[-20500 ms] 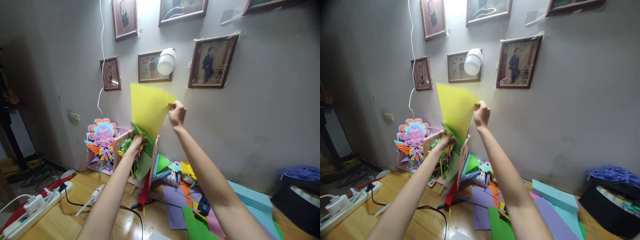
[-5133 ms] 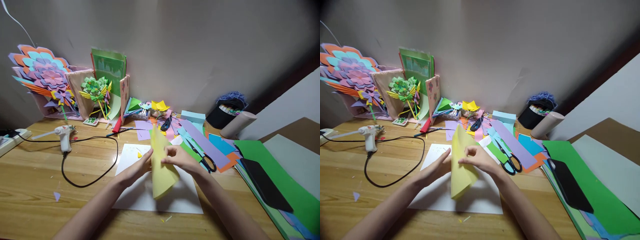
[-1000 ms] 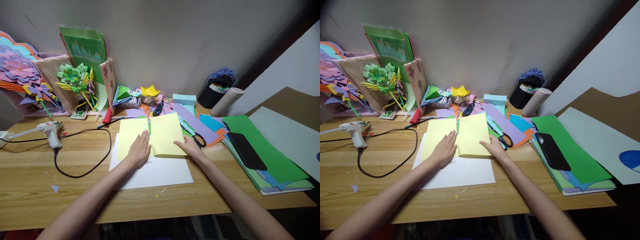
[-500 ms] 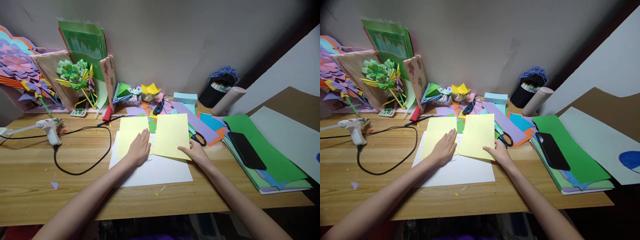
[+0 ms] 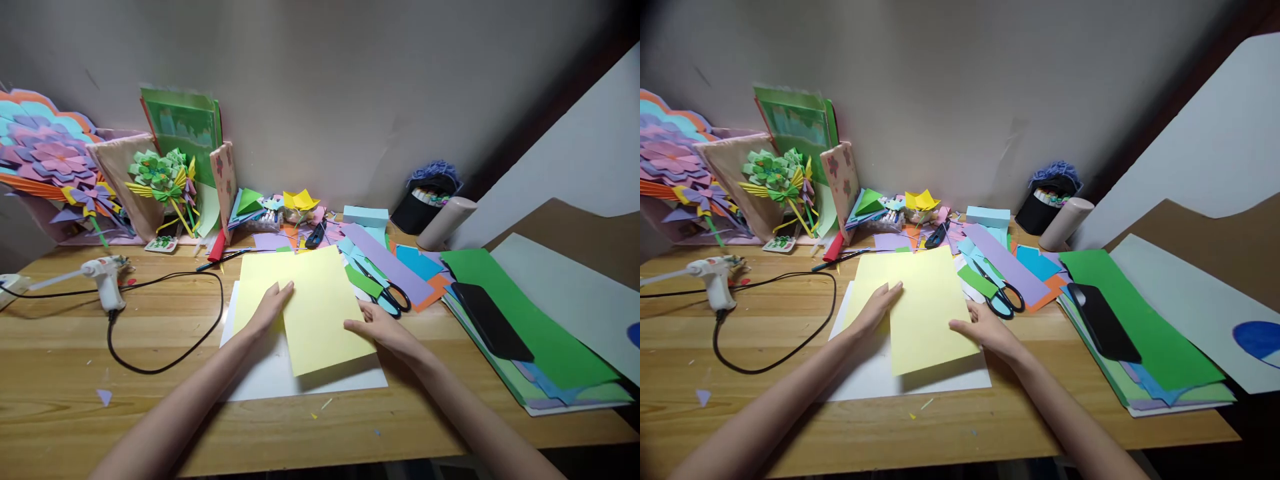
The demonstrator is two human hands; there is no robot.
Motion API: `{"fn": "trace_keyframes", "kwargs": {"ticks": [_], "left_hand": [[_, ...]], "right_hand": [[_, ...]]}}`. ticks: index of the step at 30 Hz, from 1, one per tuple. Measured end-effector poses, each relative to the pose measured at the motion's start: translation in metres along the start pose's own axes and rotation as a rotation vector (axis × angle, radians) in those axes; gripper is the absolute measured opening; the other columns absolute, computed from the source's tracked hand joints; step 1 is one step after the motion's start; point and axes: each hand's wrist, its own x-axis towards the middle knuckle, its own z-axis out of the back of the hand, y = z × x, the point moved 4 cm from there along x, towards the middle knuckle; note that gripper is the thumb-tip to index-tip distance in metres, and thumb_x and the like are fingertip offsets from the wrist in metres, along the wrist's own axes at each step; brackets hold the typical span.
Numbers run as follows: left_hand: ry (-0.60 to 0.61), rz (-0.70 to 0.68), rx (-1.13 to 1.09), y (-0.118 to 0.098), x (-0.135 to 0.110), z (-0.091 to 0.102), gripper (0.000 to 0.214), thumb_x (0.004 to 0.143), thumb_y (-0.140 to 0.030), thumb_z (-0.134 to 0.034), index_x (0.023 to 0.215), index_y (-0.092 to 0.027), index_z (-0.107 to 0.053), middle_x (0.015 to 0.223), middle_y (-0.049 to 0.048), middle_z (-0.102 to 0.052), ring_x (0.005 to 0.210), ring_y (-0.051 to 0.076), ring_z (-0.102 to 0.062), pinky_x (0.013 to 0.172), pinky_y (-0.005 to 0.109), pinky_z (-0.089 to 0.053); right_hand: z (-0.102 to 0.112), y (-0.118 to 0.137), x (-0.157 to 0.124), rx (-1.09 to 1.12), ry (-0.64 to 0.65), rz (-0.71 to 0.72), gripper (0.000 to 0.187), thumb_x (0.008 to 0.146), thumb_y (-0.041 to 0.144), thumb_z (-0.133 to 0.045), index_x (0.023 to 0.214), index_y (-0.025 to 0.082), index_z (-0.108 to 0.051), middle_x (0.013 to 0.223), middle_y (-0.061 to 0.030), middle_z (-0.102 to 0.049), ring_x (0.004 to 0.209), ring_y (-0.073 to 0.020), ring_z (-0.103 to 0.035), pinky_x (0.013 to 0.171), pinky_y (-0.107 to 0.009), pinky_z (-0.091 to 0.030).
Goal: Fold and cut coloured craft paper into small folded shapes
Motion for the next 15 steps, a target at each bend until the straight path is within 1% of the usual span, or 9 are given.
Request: {"fn": "trace_keyframes", "kwargs": {"ticks": [1,2,3,5,8,11,13,15], "left_hand": [[-0.003,0.060,-0.077,0.002,0.000,0.001,0.044,0.076,-0.043,-0.054,0.105,-0.010,-0.057,0.104,0.0155,-0.064,0.096,0.028,-0.060,0.082,0.040,-0.046],[-0.007,0.103,-0.119,0.005,0.001,0.002,0.041,0.075,-0.040,-0.056,0.102,-0.009,-0.058,0.097,0.0150,-0.066,0.089,0.027,-0.063,0.078,0.039,-0.048],[-0.014,0.130,-0.143,0.007,0.001,0.003,0.038,0.075,-0.037,-0.057,0.100,-0.009,-0.058,0.093,0.0143,-0.068,0.084,0.026,-0.064,0.075,0.037,-0.049],[-0.039,0.159,-0.199,0.010,0.001,0.006,0.032,0.075,-0.032,-0.057,0.098,-0.009,-0.059,0.086,0.0129,-0.069,0.078,0.024,-0.065,0.073,0.035,-0.050],[-0.034,0.183,-0.267,0.014,0.003,0.006,0.028,0.078,-0.027,-0.054,0.098,-0.009,-0.059,0.083,0.0116,-0.069,0.077,0.022,-0.065,0.076,0.035,-0.049],[-0.008,0.186,-0.323,0.014,0.004,0.008,0.024,0.078,-0.026,-0.054,0.095,-0.010,-0.060,0.085,0.0111,-0.069,0.081,0.022,-0.064,0.079,0.035,-0.048],[0.017,0.179,-0.349,0.012,0.005,0.009,0.021,0.078,-0.027,-0.055,0.090,-0.011,-0.060,0.085,0.0099,-0.068,0.083,0.020,-0.063,0.080,0.033,-0.047],[0.043,0.165,-0.345,0.010,0.005,0.010,0.017,0.076,-0.028,-0.058,0.082,-0.013,-0.060,0.083,0.0068,-0.067,0.082,0.017,-0.063,0.079,0.029,-0.046]], "right_hand": [[-0.002,0.002,0.007,-0.021,0.019,-0.015,0.044,0.072,0.039,-0.061,0.110,0.016,-0.056,0.103,-0.0090,-0.065,0.091,-0.0245,-0.062,0.079,-0.038,-0.050],[-0.003,0.005,0.015,-0.040,0.005,-0.011,0.043,0.075,0.041,-0.057,0.110,0.016,-0.056,0.102,-0.0085,-0.066,0.090,-0.0239,-0.063,0.078,-0.037,-0.050],[-0.002,0.007,0.022,-0.059,-0.036,0.017,0.042,0.077,0.041,-0.054,0.111,0.017,-0.056,0.102,-0.0079,-0.066,0.089,-0.0232,-0.063,0.078,-0.037,-0.050],[-0.002,0.012,0.035,-0.099,-0.128,0.127,0.042,0.079,0.040,-0.051,0.115,0.019,-0.054,0.108,-0.0065,-0.063,0.093,-0.0220,-0.061,0.081,-0.035,-0.049],[-0.008,0.018,0.041,-0.249,-0.229,0.289,0.042,0.081,0.034,-0.047,0.121,0.023,-0.050,0.116,-0.0044,-0.059,0.100,-0.0212,-0.058,0.085,-0.034,-0.046],[-0.016,0.019,0.038,-0.434,-0.297,0.374,0.041,0.083,0.028,-0.042,0.123,0.024,-0.048,0.118,-0.0032,-0.057,0.105,-0.0207,-0.054,0.090,-0.035,-0.041],[-0.017,0.017,0.035,-0.462,-0.349,0.403,0.041,0.084,0.025,-0.040,0.123,0.023,-0.049,0.118,-0.0029,-0.058,0.107,-0.0205,-0.052,0.093,-0.035,-0.039],[-0.013,0.013,0.033,-0.400,-0.412,0.413,0.041,0.084,0.025,-0.039,0.123,0.022,-0.049,0.118,-0.0026,-0.057,0.107,-0.0203,-0.052,0.092,-0.034,-0.040]]}}
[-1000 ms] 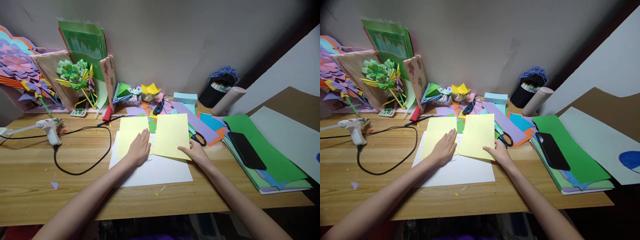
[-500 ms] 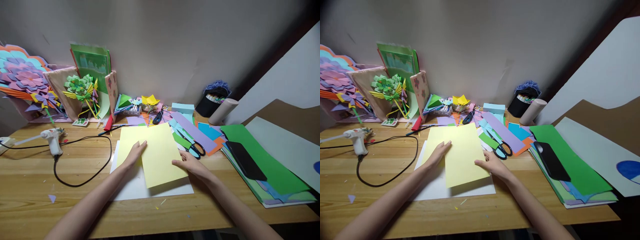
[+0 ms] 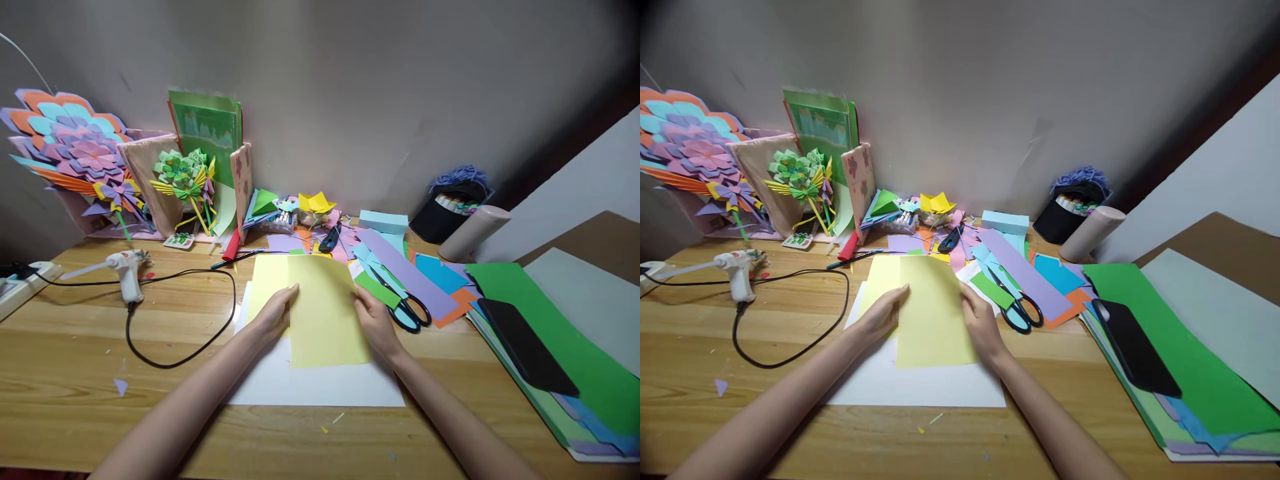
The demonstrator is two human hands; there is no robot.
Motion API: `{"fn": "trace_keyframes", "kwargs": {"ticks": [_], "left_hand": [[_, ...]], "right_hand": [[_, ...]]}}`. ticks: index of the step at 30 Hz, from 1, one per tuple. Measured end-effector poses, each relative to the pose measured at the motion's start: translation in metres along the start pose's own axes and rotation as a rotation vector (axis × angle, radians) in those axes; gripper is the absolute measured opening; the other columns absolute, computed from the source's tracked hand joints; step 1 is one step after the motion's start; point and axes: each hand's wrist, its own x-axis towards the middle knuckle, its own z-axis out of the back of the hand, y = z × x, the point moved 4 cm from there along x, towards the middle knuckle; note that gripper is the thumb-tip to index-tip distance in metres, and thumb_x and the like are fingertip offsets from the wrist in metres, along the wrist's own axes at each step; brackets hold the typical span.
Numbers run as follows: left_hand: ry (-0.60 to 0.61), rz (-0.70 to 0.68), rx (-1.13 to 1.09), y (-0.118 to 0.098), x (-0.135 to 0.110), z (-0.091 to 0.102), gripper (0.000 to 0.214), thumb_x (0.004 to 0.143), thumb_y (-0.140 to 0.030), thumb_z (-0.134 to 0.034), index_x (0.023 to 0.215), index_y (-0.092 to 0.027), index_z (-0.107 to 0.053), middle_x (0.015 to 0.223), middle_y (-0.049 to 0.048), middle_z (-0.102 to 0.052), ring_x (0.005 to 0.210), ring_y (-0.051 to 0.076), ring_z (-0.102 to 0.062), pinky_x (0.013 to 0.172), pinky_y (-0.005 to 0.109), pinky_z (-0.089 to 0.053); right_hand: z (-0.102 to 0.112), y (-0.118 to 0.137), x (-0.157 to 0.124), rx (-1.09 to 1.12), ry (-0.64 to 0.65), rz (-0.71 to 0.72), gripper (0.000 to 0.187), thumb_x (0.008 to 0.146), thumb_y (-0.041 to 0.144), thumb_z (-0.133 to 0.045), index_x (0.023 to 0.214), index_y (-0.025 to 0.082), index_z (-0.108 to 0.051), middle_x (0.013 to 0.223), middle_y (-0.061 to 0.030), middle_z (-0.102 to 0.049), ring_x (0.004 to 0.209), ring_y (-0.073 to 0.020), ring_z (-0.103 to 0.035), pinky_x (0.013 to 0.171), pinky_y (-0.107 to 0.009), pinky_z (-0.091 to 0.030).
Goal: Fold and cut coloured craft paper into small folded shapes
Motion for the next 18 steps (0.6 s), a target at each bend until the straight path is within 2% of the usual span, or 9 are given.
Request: {"fn": "trace_keyframes", "kwargs": {"ticks": [3,6,9,12,15,18], "left_hand": [[0.081,0.002,0.054,-0.003,-0.003,-0.003,0.013,0.072,-0.026,-0.063,0.076,-0.014,-0.059,0.081,0.0030,-0.066,0.079,0.014,-0.061,0.077,0.025,-0.045],[0.181,0.011,0.091,-0.002,-0.007,-0.010,0.013,0.073,-0.022,-0.061,0.082,-0.013,-0.060,0.086,0.0052,-0.065,0.082,0.014,-0.061,0.076,0.024,-0.045],[0.204,0.022,0.119,0.001,-0.010,-0.015,0.020,0.075,-0.022,-0.059,0.093,-0.013,-0.059,0.094,0.0090,-0.065,0.085,0.017,-0.061,0.075,0.025,-0.046],[0.194,0.031,0.135,0.001,-0.012,-0.017,0.030,0.074,-0.023,-0.059,0.103,-0.012,-0.057,0.101,0.0120,-0.064,0.090,0.020,-0.061,0.078,0.030,-0.046],[0.171,0.022,0.152,-0.004,-0.012,-0.016,0.038,0.071,-0.021,-0.064,0.107,-0.013,-0.056,0.108,0.0130,-0.062,0.094,0.022,-0.061,0.084,0.034,-0.045],[0.194,0.037,0.126,-0.006,-0.011,-0.016,0.038,0.070,-0.022,-0.066,0.106,-0.012,-0.057,0.111,0.0139,-0.060,0.097,0.020,-0.060,0.091,0.034,-0.042]], "right_hand": [[0.007,-0.006,0.000,0.087,-0.060,-0.027,0.041,0.085,0.025,-0.037,0.126,0.024,-0.046,0.122,-0.0017,-0.054,0.108,-0.0193,-0.053,0.090,-0.033,-0.042],[0.011,-0.006,0.001,0.022,-0.060,0.012,0.042,0.085,0.022,-0.036,0.126,0.025,-0.046,0.126,-0.0002,-0.052,0.114,-0.0184,-0.048,0.097,-0.034,-0.037],[0.008,0.000,0.001,-0.080,-0.008,0.105,0.044,0.084,0.018,-0.035,0.126,0.026,-0.046,0.129,0.0016,-0.048,0.121,-0.0167,-0.041,0.104,-0.034,-0.028],[0.005,0.001,-0.001,-0.035,0.006,0.076,0.042,0.085,0.021,-0.035,0.126,0.026,-0.046,0.129,0.0008,-0.048,0.119,-0.0171,-0.043,0.102,-0.034,-0.031],[0.012,-0.006,-0.001,0.154,-0.152,-0.082,0.040,0.087,0.030,-0.035,0.125,0.022,-0.044,0.123,-0.0049,-0.053,0.112,-0.0201,-0.050,0.092,-0.034,-0.042],[0.022,-0.010,-0.001,0.335,-0.339,-0.129,0.042,0.088,0.034,-0.032,0.127,0.021,-0.036,0.123,-0.0085,-0.052,0.111,-0.0205,-0.050,0.088,-0.035,-0.045]]}}
